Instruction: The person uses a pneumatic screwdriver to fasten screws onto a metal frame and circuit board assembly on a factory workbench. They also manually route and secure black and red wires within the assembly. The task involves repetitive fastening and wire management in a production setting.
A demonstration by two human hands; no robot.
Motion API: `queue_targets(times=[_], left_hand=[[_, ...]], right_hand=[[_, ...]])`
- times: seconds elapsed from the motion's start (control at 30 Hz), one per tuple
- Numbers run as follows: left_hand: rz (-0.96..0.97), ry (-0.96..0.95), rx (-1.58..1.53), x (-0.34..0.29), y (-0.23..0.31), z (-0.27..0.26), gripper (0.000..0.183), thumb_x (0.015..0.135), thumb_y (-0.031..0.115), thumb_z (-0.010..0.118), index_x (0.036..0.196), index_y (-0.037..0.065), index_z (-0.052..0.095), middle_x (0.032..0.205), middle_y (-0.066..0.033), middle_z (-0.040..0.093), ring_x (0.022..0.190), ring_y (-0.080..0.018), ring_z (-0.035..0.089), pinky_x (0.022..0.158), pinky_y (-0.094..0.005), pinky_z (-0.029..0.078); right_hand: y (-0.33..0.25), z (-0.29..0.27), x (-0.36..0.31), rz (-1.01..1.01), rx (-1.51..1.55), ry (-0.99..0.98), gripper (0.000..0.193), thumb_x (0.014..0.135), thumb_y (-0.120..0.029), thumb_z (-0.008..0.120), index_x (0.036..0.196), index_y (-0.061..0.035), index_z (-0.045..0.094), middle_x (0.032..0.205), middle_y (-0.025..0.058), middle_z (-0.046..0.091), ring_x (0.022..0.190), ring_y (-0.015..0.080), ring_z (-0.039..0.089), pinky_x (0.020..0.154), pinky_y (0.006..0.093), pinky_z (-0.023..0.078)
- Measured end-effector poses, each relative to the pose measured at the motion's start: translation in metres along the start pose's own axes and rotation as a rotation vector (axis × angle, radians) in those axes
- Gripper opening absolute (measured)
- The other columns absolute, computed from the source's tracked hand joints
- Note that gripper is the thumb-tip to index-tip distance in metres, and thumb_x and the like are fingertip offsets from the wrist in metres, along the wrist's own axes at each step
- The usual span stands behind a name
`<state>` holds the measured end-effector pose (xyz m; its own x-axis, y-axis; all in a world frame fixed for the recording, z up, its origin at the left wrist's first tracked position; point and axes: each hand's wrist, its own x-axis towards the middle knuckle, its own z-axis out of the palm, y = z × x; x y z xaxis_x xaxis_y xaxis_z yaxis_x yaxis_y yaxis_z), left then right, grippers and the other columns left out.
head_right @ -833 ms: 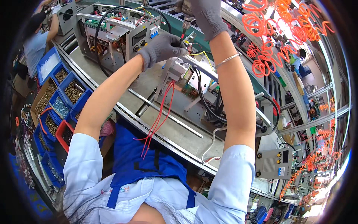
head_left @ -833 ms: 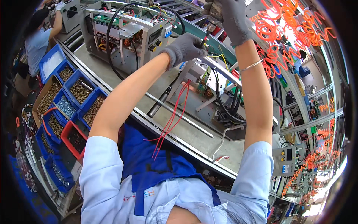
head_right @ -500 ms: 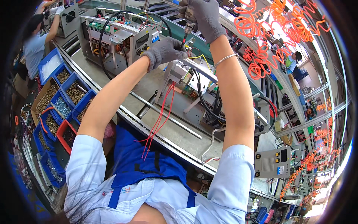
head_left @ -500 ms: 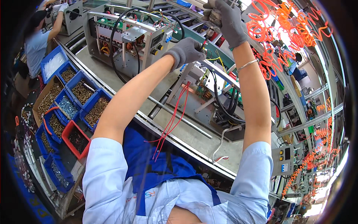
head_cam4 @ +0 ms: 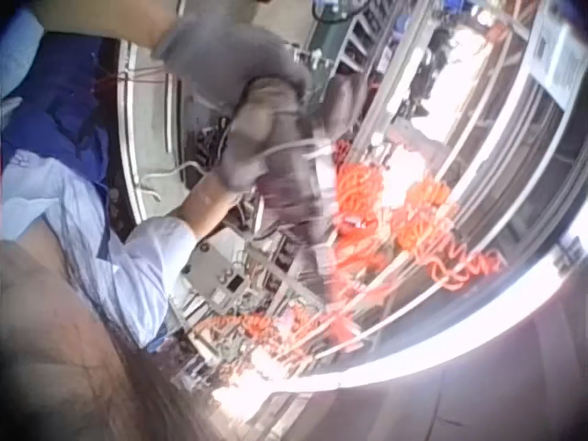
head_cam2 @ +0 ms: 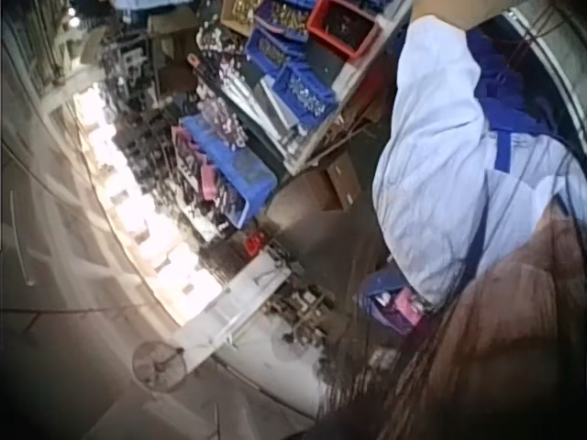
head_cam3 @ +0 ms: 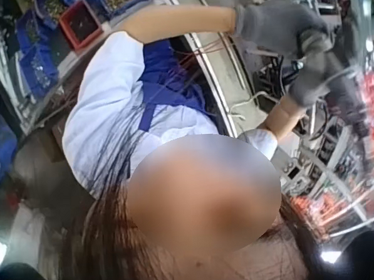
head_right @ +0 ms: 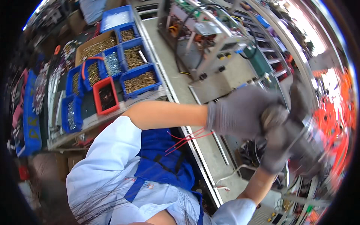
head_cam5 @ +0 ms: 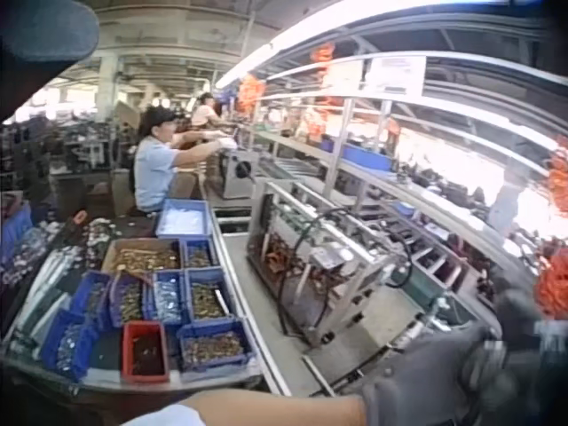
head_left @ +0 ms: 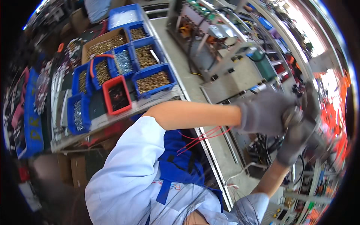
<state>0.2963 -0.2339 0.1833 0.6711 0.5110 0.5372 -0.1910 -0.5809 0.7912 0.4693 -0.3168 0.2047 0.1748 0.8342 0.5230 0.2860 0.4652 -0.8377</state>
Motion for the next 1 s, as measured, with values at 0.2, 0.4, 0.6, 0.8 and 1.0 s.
queue_targets(times=[0.2,0.4,0.6,0.8,1.0], left_hand=[[0.35,-0.012,0.402,-0.051,-0.056,0.021,0.031,0.063,0.021,0.073,0.092,0.017,0.063,0.086,-0.0018,0.062,0.094,-0.0259,0.06,0.102,-0.0449,0.036],[0.007,-0.048,0.771,-0.105,-0.107,-0.015,0.035,0.071,0.014,0.064,0.106,0.015,0.063,0.109,-0.0077,0.06,0.119,-0.0293,0.049,0.106,-0.0434,0.03],[-0.961,0.06,1.632,-0.191,-0.152,-0.227,0.016,0.073,0.022,0.063,0.081,0.011,0.072,0.092,-0.0106,0.069,0.102,-0.0306,0.058,0.099,-0.0521,0.028],[-1.134,-0.152,1.59,-0.22,-0.187,-0.266,0.016,0.076,0.019,0.066,0.089,0.012,0.073,0.095,-0.0151,0.07,0.105,-0.0327,0.063,0.099,-0.0489,0.039],[-1.041,-0.183,1.5,-0.241,-0.21,-0.296,0.015,0.077,0.009,0.062,0.09,0.01,0.07,0.099,-0.0173,0.068,0.097,-0.0351,0.066,0.082,-0.046,0.053]], right_hand=[[0.015,0.03,-0.126,0.939,0.943,0.121,0.068,0.087,-0.055,0.053,0.116,0.0063,0.049,0.093,0.0177,0.062,0.06,0.0165,0.058,0.055,0.0255,0.05],[0.066,0.076,-0.17,0.929,0.828,-0.057,0.074,0.085,-0.061,0.053,0.112,0.0078,0.051,0.072,0.0135,0.059,0.048,0.0145,0.053,0.043,0.0245,0.043],[0.064,0.056,-0.197,0.902,0.877,0.106,0.069,0.08,-0.042,0.064,0.126,0.0037,0.043,0.078,0.0142,0.058,0.052,0.0152,0.057,0.044,0.0257,0.047],[0.054,0.058,-0.198,0.902,0.712,0.043,0.076,0.076,-0.047,0.065,0.127,0.0042,0.043,0.081,0.0148,0.059,0.053,0.0147,0.058,0.044,0.025,0.049],[0.038,0.051,-0.205,0.84,0.618,0.146,0.081,0.074,-0.052,0.066,0.126,0.0049,0.044,0.079,0.0138,0.059,0.052,0.0142,0.059,0.044,0.0246,0.049]])
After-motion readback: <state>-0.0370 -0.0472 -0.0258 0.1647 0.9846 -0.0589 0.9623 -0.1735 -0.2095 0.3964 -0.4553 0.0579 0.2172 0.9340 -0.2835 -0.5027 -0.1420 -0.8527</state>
